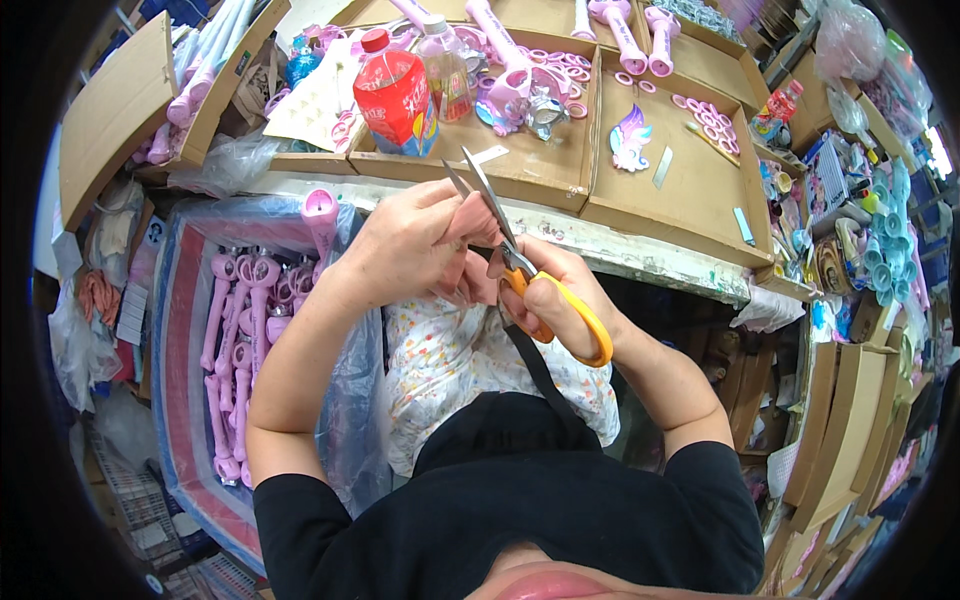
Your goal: The person assembles pink plastic wands by attaching clear plastic tops and pressing buttons to activate lights. They then cut a piece of orange fabric with scissors and wipe the wand with it.
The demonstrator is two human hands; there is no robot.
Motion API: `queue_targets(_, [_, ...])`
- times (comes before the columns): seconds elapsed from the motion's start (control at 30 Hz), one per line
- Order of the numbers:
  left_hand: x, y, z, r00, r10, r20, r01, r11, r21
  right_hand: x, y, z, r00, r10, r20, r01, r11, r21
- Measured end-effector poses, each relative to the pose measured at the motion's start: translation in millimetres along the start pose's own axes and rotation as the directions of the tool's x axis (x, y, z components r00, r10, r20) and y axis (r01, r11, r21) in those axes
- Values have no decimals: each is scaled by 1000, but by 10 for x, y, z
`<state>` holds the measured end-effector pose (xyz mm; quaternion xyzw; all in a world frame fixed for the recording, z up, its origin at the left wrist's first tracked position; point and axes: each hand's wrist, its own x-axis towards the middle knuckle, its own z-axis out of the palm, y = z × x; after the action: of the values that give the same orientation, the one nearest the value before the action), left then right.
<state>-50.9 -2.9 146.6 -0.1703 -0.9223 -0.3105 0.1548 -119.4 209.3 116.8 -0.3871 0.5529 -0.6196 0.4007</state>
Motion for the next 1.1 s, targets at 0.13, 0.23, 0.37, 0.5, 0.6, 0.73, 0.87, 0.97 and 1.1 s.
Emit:
queue_targets(0.13, [-1, -27, -21, 998, 63, -17, -63, 998, 14, -29, -10, -40, 997, 19, 74, -18, 1000, -12])
queue_targets(0.23, [-37, -15, 65, 999, 31, -39, -29, 997, 69, -27, 21, -63, 981, -44, 190, 10, 985, 174])
queue_targets(0.37, [-51, -29, 168, 996, 29, -85, -23, 997, 72, -8, 50, -45, 969, -89, 230, 52, 985, 164])
queue_targets(0.5, [-61, -57, 152, 997, 62, -56, -55, 993, 107, -5, -8, 1, 978, -75, 197, 44, 987, 155])
queue_targets(0.6, [-50, -71, 91, 999, 34, -42, -29, 994, 105, -24, -64, 54, 999, 44, 18, -46, 992, 114])
queue_targets(0.73, [-8, -76, -7, 996, 58, -67, -52, 995, 81, -4, -27, 92, 997, 55, -52, -54, 998, 26])
queue_targets(0.87, [12, -10, 14, 992, 103, -72, -98, 992, 74, 52, 55, 70, 997, -77, -8, 77, 997, 1])
queue_targets(0.97, [-7, 51, 100, 1000, 16, -22, -13, 992, 126, 41, 33, -4, 982, -124, 139, 96, 977, 189])
queue_targets(1.1, [-10, 6, 68, 998, 54, -8, -51, 974, 220, 4, -48, -44, 997, 61, 44, -61, 998, 3])
